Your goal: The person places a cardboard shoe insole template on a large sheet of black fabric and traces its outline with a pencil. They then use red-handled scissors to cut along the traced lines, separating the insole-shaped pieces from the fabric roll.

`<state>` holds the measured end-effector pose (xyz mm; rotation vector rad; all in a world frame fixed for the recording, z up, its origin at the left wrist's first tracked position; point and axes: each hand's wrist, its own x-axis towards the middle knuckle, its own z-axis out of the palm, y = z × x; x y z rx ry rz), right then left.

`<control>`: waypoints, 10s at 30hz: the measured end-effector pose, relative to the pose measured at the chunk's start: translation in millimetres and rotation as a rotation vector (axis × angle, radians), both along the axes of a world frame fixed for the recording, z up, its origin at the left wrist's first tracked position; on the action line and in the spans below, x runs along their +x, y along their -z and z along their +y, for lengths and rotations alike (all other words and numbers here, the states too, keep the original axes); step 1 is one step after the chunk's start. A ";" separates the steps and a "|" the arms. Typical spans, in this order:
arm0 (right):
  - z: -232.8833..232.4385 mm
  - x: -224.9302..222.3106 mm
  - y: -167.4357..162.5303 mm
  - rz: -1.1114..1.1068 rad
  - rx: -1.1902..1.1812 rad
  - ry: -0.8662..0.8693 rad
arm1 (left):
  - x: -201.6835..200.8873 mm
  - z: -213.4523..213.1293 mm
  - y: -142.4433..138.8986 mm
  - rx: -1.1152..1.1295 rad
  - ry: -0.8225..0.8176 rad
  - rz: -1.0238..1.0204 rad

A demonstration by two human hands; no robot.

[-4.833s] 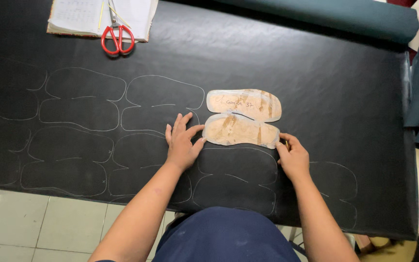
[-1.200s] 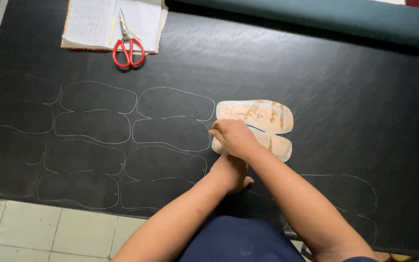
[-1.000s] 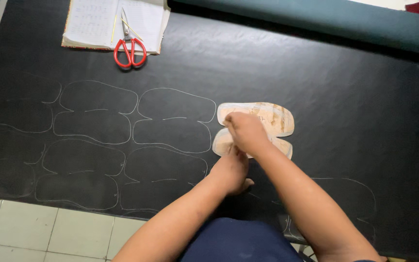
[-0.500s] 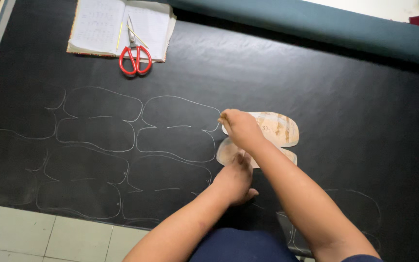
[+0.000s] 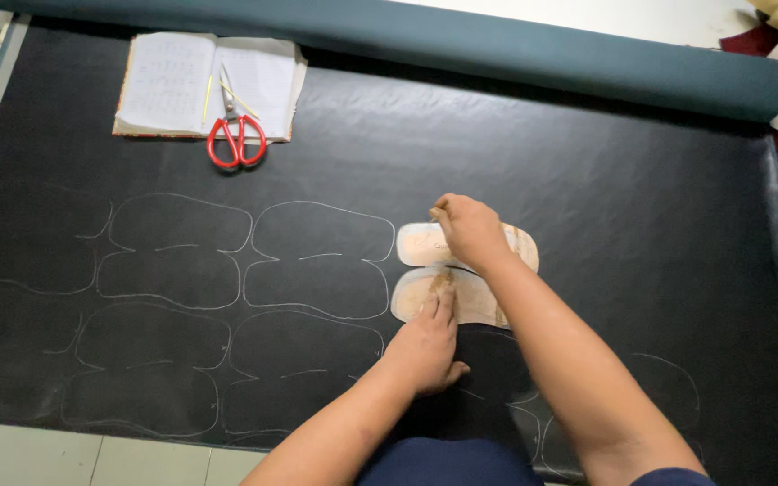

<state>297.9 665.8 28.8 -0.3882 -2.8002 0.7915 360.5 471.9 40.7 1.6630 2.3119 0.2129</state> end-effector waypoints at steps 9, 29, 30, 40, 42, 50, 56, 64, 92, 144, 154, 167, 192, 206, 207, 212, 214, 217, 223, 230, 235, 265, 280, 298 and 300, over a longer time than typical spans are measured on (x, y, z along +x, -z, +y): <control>68.7 67.8 -13.8 -0.070 0.075 0.261 | -3.8 -5.0 8.5 0.058 -0.030 -0.085; 15.5 153.6 -2.8 0.112 -0.184 0.303 | -3.8 -4.3 6.1 0.062 -0.057 -0.100; 17.1 158.3 -5.2 0.102 -0.154 0.308 | -4.2 -4.8 5.6 0.072 -0.063 -0.108; -0.6 220.9 -24.8 0.030 0.011 0.255 | -38.7 12.3 -2.6 0.045 -0.220 -0.355; -7.7 221.2 -24.2 0.037 0.058 0.199 | -54.1 18.2 3.1 0.070 -0.354 -0.647; -42.4 177.9 -7.4 0.101 -0.068 0.050 | -92.5 34.5 51.6 0.118 -0.432 -1.056; -80.0 136.8 1.9 0.122 -0.189 -0.204 | -101.4 42.7 62.1 0.086 -0.515 -1.428; -103.1 110.3 0.1 0.196 -0.282 -0.298 | -104.0 39.2 53.1 0.062 -0.504 -1.336; -27.5 101.6 16.7 0.155 -0.510 0.238 | -38.7 -9.4 27.8 0.486 -0.060 -0.066; 175.3 343.0 42.7 0.110 -0.545 0.722 | 80.0 84.3 51.4 0.555 -0.475 -0.127; 173.1 330.8 58.4 0.073 -0.453 0.587 | 77.9 92.5 63.2 0.554 -0.606 -0.164; 178.0 328.1 36.3 -0.021 -0.721 0.629 | 78.1 91.5 54.8 0.543 -0.622 -0.181; 174.0 332.4 34.5 -0.075 -0.513 0.556 | 78.5 91.1 50.5 0.519 -0.618 -0.186; 175.0 335.0 44.8 -0.072 -0.401 0.518 | 80.5 94.9 44.6 0.552 -0.618 -0.177; 175.9 336.0 46.0 -0.074 -0.367 0.507 | 81.4 96.7 44.8 0.522 -0.592 -0.122; 181.9 335.5 47.2 -0.043 -0.226 0.433 | 89.8 127.2 54.9 0.446 -0.168 -0.092; 182.8 331.5 40.8 -0.095 -0.137 0.440 | 104.8 142.5 59.7 0.344 -0.067 0.160; 174.2 310.8 25.2 0.069 -0.090 0.339 | 124.3 154.3 62.7 0.415 -0.078 0.369; 125.0 241.5 -11.8 0.235 -0.210 0.126 | 141.1 166.4 67.5 0.381 -0.165 0.484; 87.3 186.9 -29.2 -0.212 -0.391 -0.149 | 135.7 165.7 80.6 0.201 -0.045 0.306; 80.0 176.7 -25.4 -0.216 -0.354 -0.196 | 132.1 165.9 76.0 0.065 -0.014 0.165; 140.6 110.7 9.6 0.151 -0.035 -0.030 | 114.8 157.8 33.6 0.206 -0.058 -0.009; 239.8 236.3 -3.5 0.034 0.081 0.345 | 110.1 153.0 33.6 0.134 -0.018 0.014; 170.3 291.2 -10.3 0.091 -0.171 0.398 | 109.3 149.7 17.8 0.094 -0.007 0.040; 172.2 306.3 -14.1 0.098 -0.090 0.405 | 106.6 150.1 13.4 0.083 -0.005 0.038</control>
